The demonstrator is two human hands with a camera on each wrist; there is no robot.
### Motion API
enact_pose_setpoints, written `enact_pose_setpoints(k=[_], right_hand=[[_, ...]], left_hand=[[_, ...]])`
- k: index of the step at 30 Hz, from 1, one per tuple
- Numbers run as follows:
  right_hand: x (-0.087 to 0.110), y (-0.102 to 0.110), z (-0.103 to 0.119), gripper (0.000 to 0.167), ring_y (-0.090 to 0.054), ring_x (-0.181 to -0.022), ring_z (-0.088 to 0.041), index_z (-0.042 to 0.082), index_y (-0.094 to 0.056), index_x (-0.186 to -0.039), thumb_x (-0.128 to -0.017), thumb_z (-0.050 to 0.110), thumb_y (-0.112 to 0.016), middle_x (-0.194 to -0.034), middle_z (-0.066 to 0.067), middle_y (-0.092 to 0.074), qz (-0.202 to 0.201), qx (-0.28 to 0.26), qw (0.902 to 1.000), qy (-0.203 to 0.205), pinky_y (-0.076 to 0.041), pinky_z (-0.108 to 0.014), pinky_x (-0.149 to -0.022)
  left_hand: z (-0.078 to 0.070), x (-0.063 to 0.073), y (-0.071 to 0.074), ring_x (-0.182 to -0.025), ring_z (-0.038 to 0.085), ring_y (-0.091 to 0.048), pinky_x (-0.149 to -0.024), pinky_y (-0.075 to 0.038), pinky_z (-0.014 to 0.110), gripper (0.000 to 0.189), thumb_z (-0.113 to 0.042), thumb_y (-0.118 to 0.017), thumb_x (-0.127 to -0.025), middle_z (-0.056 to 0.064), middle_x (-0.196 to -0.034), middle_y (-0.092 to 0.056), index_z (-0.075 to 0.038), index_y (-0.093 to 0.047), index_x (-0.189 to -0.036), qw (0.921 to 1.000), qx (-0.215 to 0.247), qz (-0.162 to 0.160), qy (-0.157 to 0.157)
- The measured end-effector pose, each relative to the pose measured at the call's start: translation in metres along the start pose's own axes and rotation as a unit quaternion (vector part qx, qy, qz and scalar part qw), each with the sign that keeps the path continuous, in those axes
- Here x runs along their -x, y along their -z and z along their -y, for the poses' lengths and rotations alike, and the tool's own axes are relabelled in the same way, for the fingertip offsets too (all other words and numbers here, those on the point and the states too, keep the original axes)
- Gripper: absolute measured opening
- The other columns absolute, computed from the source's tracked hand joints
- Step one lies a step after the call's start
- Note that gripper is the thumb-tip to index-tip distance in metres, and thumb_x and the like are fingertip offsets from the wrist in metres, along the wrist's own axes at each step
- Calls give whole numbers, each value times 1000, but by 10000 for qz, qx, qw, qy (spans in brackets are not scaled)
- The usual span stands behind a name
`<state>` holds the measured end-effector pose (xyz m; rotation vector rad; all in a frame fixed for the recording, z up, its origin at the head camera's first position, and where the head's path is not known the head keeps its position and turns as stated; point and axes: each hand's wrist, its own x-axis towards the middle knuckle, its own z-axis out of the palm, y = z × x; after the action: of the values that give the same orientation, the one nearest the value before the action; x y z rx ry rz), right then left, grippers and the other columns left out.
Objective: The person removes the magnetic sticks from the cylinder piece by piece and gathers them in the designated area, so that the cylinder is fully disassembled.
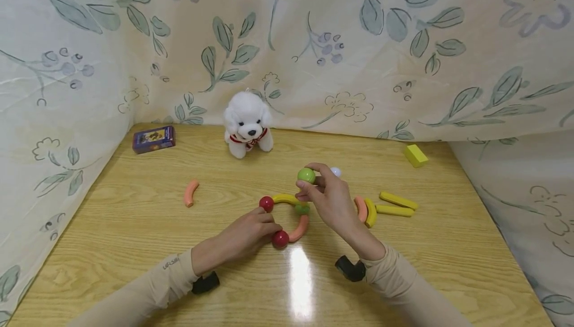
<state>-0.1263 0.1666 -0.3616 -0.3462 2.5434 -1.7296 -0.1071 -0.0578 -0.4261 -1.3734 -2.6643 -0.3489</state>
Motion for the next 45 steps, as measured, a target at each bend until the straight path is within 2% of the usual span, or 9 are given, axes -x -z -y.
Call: enact_pose_setpoints(k=[13,18,21,24,26,29,33,40,45], right_hand=[[2,0,0,45,-74,-82,-33,3,-49,-133,-93,17,-65,-103,-24,-70,-37,81,9999,-122,-60,-27,-71],[3,1,2,45,-74,-81,-32,5,-51,-133,-92,17,-67,-112,-21,-65,-33,75,9999,-76,-60,-28,-70],[3,4,3,44,-74,-78,-28,5,-52,-133,-92,16,-66,-117,-19,-60,-93,54,9999,-46,-60,-28,-68],[3,10,2,43,-73,-70,-19,7,-54,-133,-92,16,-67,-116,-18,-60,-297,401,9986,160,-59,-28,-63],[2,16,1,43,-70,-66,-15,7,-57,-132,-92,17,-68,-114,-16,-60,-526,935,9934,407,-58,-27,-59],[1,26,-6,43,-65,-69,-13,7,-61,-129,-89,18,-71,-109,-13,-59,-984,1865,9748,724,-54,-23,-57],[0,38,-18,43,-59,-76,-17,3,-64,-127,-87,17,-74,-104,-14,-58,-1232,2572,9551,803,-48,-18,-61],[-12,46,-36,40,-62,-81,-28,-3,-61,-124,-87,12,-71,-105,-19,-64,-776,2990,9492,598,-48,-30,-67],[-27,44,-47,34,-60,-83,-27,-2,-65,-118,-87,11,-69,-105,-20,-61,-404,3273,9432,406,-47,-36,-69]], left_hand=[[-1,0,2,-80,14,-54,-76,-44,24,10,-15,-68,-89,-3,-86,-67,-17,-74,-96,9998,171,82,82],[0,0,1,-80,13,-53,-76,-44,24,9,-15,-69,-88,-4,-84,-66,-17,-74,-95,9998,178,10,41],[0,0,1,-79,13,-53,-76,-43,24,8,-15,-69,-88,-4,-84,-66,-17,-74,-94,9999,170,-20,18],[0,0,1,-80,13,-54,-76,-44,24,9,-15,-69,-88,-3,-85,-67,-17,-74,-95,9998,193,-16,27],[0,0,1,-80,13,-55,-76,-44,24,9,-15,-68,-88,-3,-85,-67,-17,-74,-96,9998,200,-8,36],[0,1,1,-81,13,-55,-77,-44,24,9,-16,-68,-89,-3,-86,-68,-16,-74,-96,9998,187,11,24],[0,1,2,-82,13,-55,-78,-44,24,11,-16,-67,-90,-3,-88,-68,-16,-74,-98,9998,172,112,52],[-1,1,4,-83,14,-55,-77,-45,24,12,-16,-68,-90,-2,-90,-69,-16,-74,-101,9994,205,224,158],[-1,2,3,-81,14,-55,-75,-45,23,11,-15,-68,-90,-2,-88,-68,-15,-74,-99,9996,205,150,112]])
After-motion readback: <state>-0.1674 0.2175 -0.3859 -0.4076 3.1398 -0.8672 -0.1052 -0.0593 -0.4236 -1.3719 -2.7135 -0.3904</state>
